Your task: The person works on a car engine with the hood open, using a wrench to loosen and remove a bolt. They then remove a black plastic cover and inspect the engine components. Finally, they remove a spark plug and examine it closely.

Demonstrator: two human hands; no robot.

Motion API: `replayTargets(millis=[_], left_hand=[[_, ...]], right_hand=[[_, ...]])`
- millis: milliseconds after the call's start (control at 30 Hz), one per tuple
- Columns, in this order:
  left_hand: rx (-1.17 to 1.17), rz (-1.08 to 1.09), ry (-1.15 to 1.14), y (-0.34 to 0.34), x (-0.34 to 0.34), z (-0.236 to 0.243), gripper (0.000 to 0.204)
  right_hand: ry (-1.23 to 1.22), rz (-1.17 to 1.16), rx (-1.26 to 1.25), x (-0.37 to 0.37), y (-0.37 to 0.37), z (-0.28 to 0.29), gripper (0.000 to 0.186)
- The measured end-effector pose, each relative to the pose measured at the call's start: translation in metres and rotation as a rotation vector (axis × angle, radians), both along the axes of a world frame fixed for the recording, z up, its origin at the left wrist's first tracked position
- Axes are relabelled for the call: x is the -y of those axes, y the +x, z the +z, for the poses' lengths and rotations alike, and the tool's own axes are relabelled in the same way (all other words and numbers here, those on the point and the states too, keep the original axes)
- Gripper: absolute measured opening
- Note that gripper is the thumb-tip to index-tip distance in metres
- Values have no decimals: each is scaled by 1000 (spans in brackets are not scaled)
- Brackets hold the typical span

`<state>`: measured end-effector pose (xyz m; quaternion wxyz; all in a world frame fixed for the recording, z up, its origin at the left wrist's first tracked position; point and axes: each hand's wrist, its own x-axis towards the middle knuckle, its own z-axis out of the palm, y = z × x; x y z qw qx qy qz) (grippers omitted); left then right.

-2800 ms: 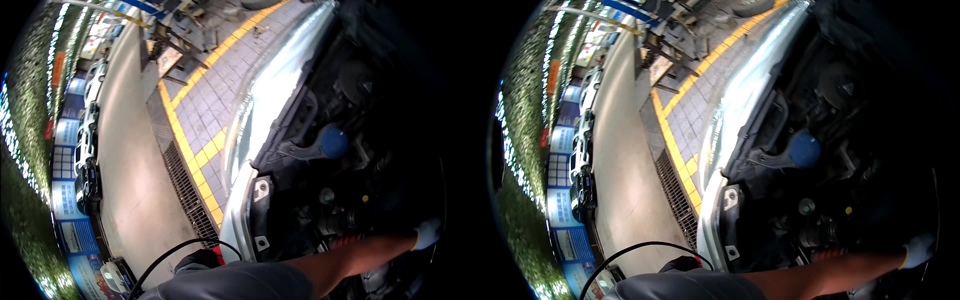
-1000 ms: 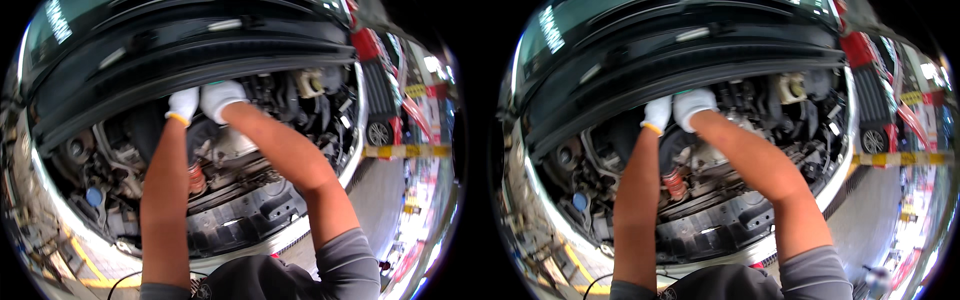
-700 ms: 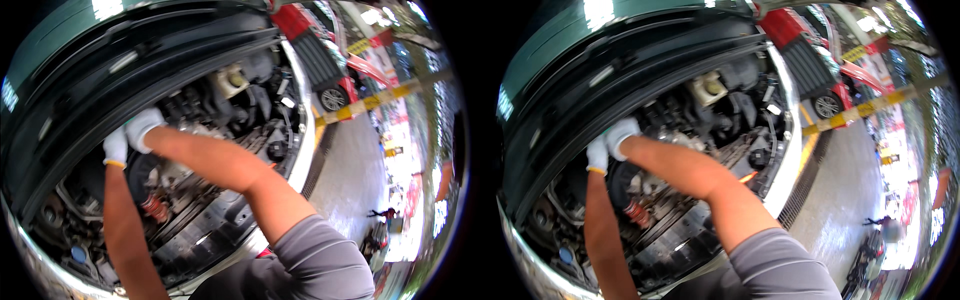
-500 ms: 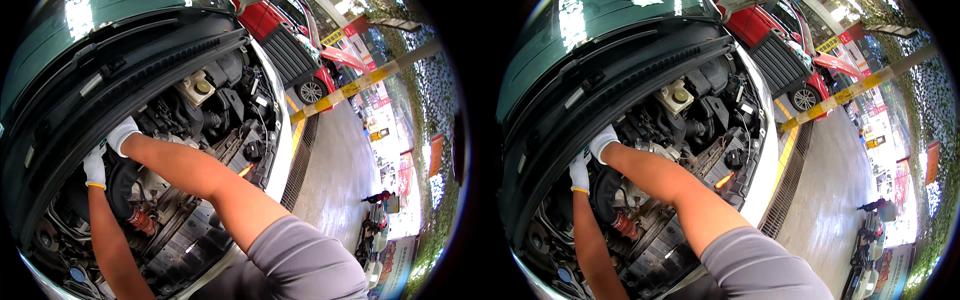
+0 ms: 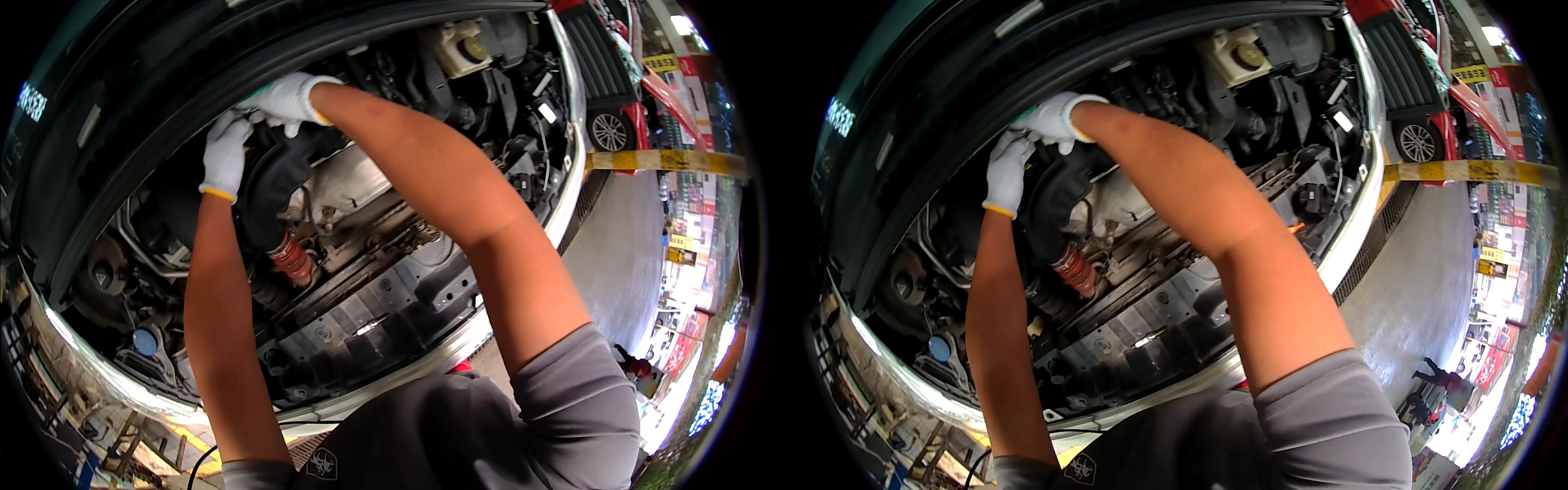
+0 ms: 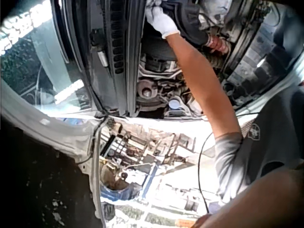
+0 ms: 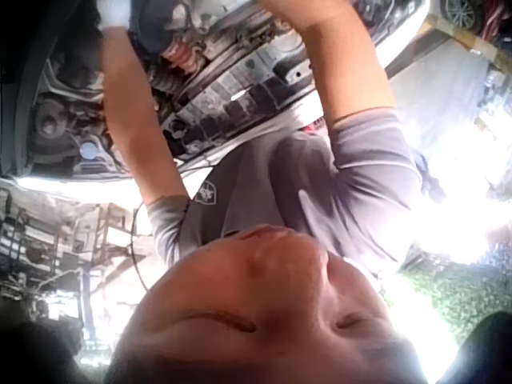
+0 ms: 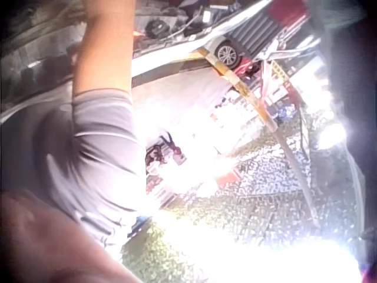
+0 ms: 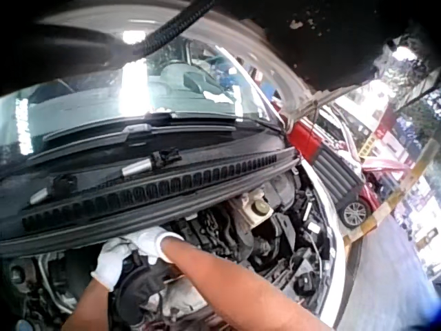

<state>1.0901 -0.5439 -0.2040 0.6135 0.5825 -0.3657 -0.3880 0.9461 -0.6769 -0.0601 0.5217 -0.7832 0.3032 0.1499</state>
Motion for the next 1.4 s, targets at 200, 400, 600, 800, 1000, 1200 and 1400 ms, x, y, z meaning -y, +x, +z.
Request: replayTargets(millis=[200,400,600,800,1000,1200,1400], left_hand=[[546,60,325,-29,10,38,39],[795,164,358,-27,8,22,37],[682,255,381,-41,24,35,35],[640,238,123,-42,30,22,40],[668,164,173,-33,14,28,38],[817,354,409,-52,31,15,52],[872,404,229,-26,30,-21,34]], right_hand=[[-320,-3,41,5,-10,-9,53],[-231,71,33,-25,-37,27,69],[-677,471,354,-165,-189,37,38],[-673,494,168,-213,-285,6,13],[-688,498,156,-213,-301,-4,22],[-429,360,223,-198,-309,32,43],[-1368,102,659,-25,-232,87,30]])
